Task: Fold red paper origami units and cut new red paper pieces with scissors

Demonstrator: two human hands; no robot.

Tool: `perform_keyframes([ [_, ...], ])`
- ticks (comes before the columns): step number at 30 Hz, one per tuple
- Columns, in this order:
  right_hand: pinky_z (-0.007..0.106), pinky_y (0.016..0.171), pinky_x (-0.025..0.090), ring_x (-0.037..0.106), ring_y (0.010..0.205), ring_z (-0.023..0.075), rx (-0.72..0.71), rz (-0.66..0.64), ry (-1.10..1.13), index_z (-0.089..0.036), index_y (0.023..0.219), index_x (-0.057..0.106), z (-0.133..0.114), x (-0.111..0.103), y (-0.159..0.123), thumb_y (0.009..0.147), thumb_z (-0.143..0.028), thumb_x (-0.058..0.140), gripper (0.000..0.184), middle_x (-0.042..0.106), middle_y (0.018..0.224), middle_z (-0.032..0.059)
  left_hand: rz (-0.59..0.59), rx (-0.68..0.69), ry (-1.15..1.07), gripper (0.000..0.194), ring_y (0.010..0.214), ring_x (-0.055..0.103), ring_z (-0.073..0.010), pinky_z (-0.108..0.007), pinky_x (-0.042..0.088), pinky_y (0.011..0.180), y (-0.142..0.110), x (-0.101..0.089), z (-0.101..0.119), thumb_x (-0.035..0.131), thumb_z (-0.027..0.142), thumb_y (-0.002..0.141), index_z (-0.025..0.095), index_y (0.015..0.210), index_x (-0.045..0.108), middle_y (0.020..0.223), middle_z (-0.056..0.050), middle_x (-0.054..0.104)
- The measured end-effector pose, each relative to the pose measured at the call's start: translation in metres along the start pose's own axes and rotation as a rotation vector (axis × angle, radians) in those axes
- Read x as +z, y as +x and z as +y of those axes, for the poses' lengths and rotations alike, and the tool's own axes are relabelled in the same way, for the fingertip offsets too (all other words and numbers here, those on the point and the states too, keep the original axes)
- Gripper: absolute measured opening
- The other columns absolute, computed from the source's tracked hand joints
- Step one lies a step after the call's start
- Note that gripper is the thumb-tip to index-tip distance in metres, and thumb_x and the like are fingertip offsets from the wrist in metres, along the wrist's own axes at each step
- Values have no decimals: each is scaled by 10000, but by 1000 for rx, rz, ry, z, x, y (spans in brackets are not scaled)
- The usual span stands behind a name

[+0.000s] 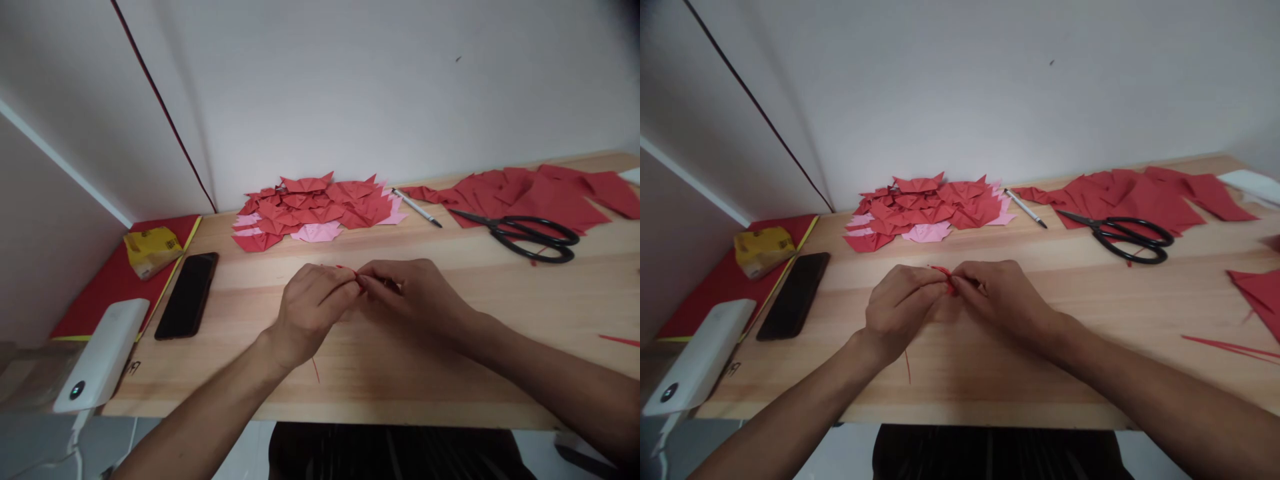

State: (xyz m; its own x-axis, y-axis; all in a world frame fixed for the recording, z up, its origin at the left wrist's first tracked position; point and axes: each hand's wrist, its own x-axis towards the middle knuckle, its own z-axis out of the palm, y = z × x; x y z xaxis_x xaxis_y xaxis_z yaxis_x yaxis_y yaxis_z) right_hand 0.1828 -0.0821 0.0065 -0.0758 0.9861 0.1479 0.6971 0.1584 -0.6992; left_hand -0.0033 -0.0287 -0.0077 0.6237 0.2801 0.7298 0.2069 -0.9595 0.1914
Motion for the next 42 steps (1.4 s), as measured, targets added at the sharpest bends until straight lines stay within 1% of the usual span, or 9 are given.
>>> perform_keyframes([
  [3,249,546,383,582,593,131,41,12,50,-197,790,655,-2,1,0,878,-215,485,193,667,666,-12,-7,-91,-91,152,932,630,-162,-309,513,807,2,2,1,570,127,880,206,995,628,1018,-46,690],
  [6,246,526,362,543,566,124,68,31,49,-197,765,639,-2,1,0,865,-213,486,184,634,632,-21,-25,-218,-142,98,911,619,-152,-283,524,805,6,2,2,565,178,895,212,933,648,971,-44,659],
  [8,246,517,352,520,552,120,85,29,42,-196,759,638,-1,1,0,856,-204,487,180,624,622,-23,-30,-262,-167,88,902,609,-152,-276,525,792,8,2,2,571,194,894,196,904,658,942,-55,638],
  [12,239,517,351,522,569,117,94,5,107,-195,772,646,0,2,1,869,-220,485,191,627,638,-20,-38,-284,-170,87,877,586,-149,-282,518,768,8,4,0,585,212,889,188,914,665,938,-61,614],
  [18,225,526,344,524,601,107,112,0,214,-189,743,640,1,2,1,863,-216,505,183,612,645,-31,-39,-250,-102,88,867,547,-141,-267,493,725,6,6,-2,580,213,888,194,910,664,958,-50,580],
  [25,225,552,360,509,626,107,141,-20,288,-187,731,619,5,3,1,866,-230,507,180,587,652,-32,-64,-311,-187,84,877,537,-146,-285,483,759,7,5,0,585,202,880,197,916,661,974,-53,553],
  [31,227,538,336,476,611,103,157,-36,289,-183,716,605,5,4,1,868,-240,505,191,563,638,-32,-38,-499,-365,78,880,533,-130,-266,469,776,11,4,4,635,156,836,197,871,691,946,-33,514],
  [38,225,536,327,465,605,102,161,-31,268,-181,704,606,6,4,2,855,-219,504,186,557,632,-33,-11,-761,-540,56,889,541,-131,-216,465,687,12,8,4,677,130,779,178,784,705,957,-41,514],
  [42,222,532,324,451,598,99,169,-14,241,-180,718,602,6,5,2,851,-203,496,171,532,621,-40,-11,-841,-574,29,880,555,-134,-210,451,654,11,10,1,693,148,758,171,770,707,958,-45,534],
])
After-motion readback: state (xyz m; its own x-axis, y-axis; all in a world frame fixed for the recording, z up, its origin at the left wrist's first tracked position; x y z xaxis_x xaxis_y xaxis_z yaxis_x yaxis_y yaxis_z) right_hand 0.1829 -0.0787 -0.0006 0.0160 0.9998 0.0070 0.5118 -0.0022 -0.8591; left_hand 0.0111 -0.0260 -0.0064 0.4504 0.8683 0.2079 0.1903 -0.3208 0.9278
